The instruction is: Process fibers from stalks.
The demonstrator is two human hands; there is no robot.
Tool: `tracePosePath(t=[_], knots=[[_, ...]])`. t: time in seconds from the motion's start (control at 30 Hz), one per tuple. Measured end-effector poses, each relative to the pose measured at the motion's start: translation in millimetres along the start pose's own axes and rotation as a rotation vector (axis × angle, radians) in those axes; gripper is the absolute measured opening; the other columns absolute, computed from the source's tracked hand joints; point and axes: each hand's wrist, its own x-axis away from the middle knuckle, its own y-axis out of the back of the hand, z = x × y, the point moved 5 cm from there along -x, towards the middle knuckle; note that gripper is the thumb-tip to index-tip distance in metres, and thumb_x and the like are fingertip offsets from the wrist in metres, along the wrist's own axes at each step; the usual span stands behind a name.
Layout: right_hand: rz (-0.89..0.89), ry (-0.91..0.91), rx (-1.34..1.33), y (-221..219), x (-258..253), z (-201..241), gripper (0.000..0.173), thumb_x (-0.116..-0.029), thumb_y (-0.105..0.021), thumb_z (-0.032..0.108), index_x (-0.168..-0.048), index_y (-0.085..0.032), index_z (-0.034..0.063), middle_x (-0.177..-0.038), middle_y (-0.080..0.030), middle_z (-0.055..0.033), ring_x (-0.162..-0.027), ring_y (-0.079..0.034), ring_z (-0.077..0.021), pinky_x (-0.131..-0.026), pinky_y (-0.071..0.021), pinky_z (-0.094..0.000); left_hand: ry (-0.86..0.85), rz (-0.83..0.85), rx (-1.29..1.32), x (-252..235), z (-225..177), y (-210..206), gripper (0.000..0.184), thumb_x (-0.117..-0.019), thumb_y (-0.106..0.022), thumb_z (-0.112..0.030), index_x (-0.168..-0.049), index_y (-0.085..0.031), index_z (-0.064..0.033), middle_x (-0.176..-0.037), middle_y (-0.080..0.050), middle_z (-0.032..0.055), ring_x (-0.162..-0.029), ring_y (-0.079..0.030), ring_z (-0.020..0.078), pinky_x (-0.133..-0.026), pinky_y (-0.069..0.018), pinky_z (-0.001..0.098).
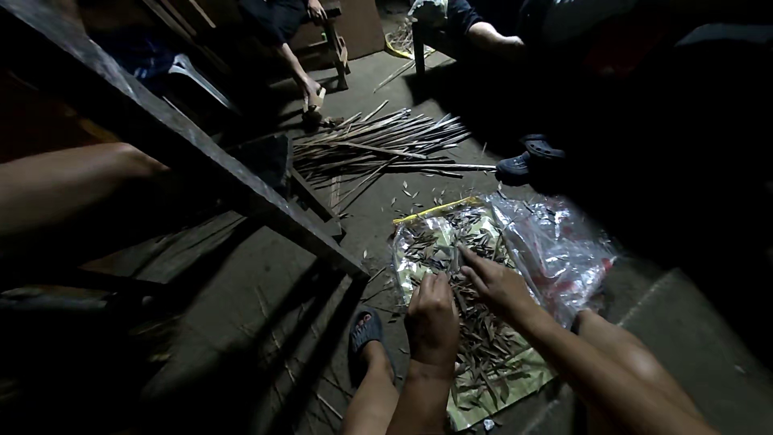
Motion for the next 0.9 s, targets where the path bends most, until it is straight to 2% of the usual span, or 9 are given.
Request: tracePosePath(t=[0.1, 0.13, 0.2, 0.3, 0.4, 0.5, 0.6, 0.73, 0.9], knots=[[0.069, -0.187, -0.222, 13.6, -16.5, -22.9, 0.048, -0.1116, -0.037, 0.029, -0.154, -0.046, 0.009, -0.126, -0.066, -0.0234, -0.114, -0.064, -0.0377, -0.1, -0.046, -0.0564, 0.03, 0.031, 0.051, 2.1, 3.9, 0.8, 0.017, -0.0909, -0.066, 0.001, -0.102, -0.077, 0.0051, -0.089, -0.071, 0.0212, -0.079, -0.073, 0.0344, -0.069, -0.0601, 0.045], [0.047, -0.232, -0.334, 14.8, -18.8, -27.3, 0.045, -0.1117, -0.038, 0.029, -0.148, -0.051, 0.0052, -0.117, -0.068, -0.0201, -0.104, -0.065, -0.0297, -0.094, -0.0487, -0.0485, 0.046, 0.04, 0.068, 1.0, 6.8, 1.5, 0.017, -0.0917, -0.066, 0.001, -0.103, -0.077, 0.0052, -0.09, -0.072, 0.0213, -0.08, -0.073, 0.0345, -0.071, -0.0603, 0.0459], [0.057, -0.252, -0.609, 8.8, -17.0, -23.9, 0.045, -0.112, -0.037, 0.028, -0.146, -0.049, 0.0014, -0.091, -0.058, -0.006, -0.07, -0.051, -0.0104, -0.065, -0.0449, -0.0284, 0.077, 0.031, 0.122, -2.4, 14.0, 2.7, 0.016, -0.0916, -0.066, 0.0, -0.102, -0.078, 0.0051, -0.09, -0.072, 0.0212, -0.079, -0.073, 0.0337, -0.071, -0.0602, 0.0463], [0.197, -0.142, -0.949, -5.7, -1.6, 2.1, 0.048, -0.1101, -0.036, 0.024, -0.153, -0.039, 0.0025, -0.077, -0.051, 0.0042, -0.056, -0.045, -0.0019, -0.051, -0.0412, -0.0196, 0.233, 0.096, 0.352, -6.2, 25.8, 1.2, 0.016, -0.0942, -0.065, -0.004, -0.101, -0.078, 0.0033, -0.09, -0.073, 0.0167, -0.08, -0.071, 0.0236, -0.076, -0.0578, 0.0388], [0.206, -0.01, -0.881, -10.6, 5.0, 15.6, 0.051, -0.1086, -0.039, 0.02, -0.156, -0.036, 0.0018, -0.103, -0.06, -0.0041, -0.065, -0.043, -0.0007, -0.059, -0.0399, -0.0197, 0.54, 0.258, 0.691, -9.1, 32.1, -2.2, 0.015, -0.0975, -0.061, -0.004, -0.096, -0.075, -0.0011, -0.076, -0.067, 0.0006, -0.058, -0.056, 0.0011, -0.055, -0.0472, 0.0193], [0.095, 0.073, -0.685, -9.1, 2.8, 10.3, 0.05, -0.1089, -0.041, 0.023, -0.154, -0.041, 0.003, -0.117, -0.065, -0.0105, -0.076, -0.051, -0.0026, -0.072, -0.0454, -0.0227, 0.754, 0.342, 0.96, -8.4, 27.6, -1.9, 0.015, -0.1009, -0.06, -0.003, -0.092, -0.071, 0.0015, -0.066, -0.063, -0.0009, -0.047, -0.052, 0.0005, -0.044, -0.0445, 0.0162], [-0.008, 0.164, -0.51, -6.3, 1.8, 4.6, 0.05, -0.108, -0.042, 0.026, -0.152, -0.046, 0.0027, -0.131, -0.066, -0.0179, -0.101, -0.067, -0.0193, -0.092, -0.0519, -0.0401, 0.833, 0.356, 1.055, -7.2, 24.7, -2.5, 0.016, -0.1022, -0.058, -0.003, -0.092, -0.069, 0.0023, -0.064, -0.061, -0.0006, -0.047, -0.053, 0.0011, -0.044, -0.0449, 0.0153], [-0.024, 0.168, -0.348, -0.5, 2.3, 4.5, 0.049, -0.1085, -0.042, 0.029, -0.153, -0.048, 0.0078, -0.128, -0.068, -0.0178, -0.108, -0.069, -0.032, -0.094, -0.0514, -0.0536, 0.84, 0.357, 1.084, -4.6, 24.0, -4.1, 0.016, -0.1029, -0.057, -0.003, -0.095, -0.069, 0.0028, -0.065, -0.061, 0.0003, -0.047, -0.053, 0.0014, -0.043, -0.0441, 0.0149], [-0.107, 0.114, -0.239, 8.7, -4.8, -5.4, 0.048, -0.1091, -0.042, 0.029, -0.152, -0.05, 0.009, -0.125, -0.069, -0.0201, -0.108, -0.069, -0.0375, -0.094, -0.0512, -0.0568, 0.849, 0.39, 1.084, -0.5, 21.4, -1.5, 0.014, -0.1025, -0.058, -0.004, -0.1, -0.07, 0.0033, -0.068, -0.063, 0.0009, -0.048, -0.053, 0.0013, -0.043, -0.0445, 0.0152]])
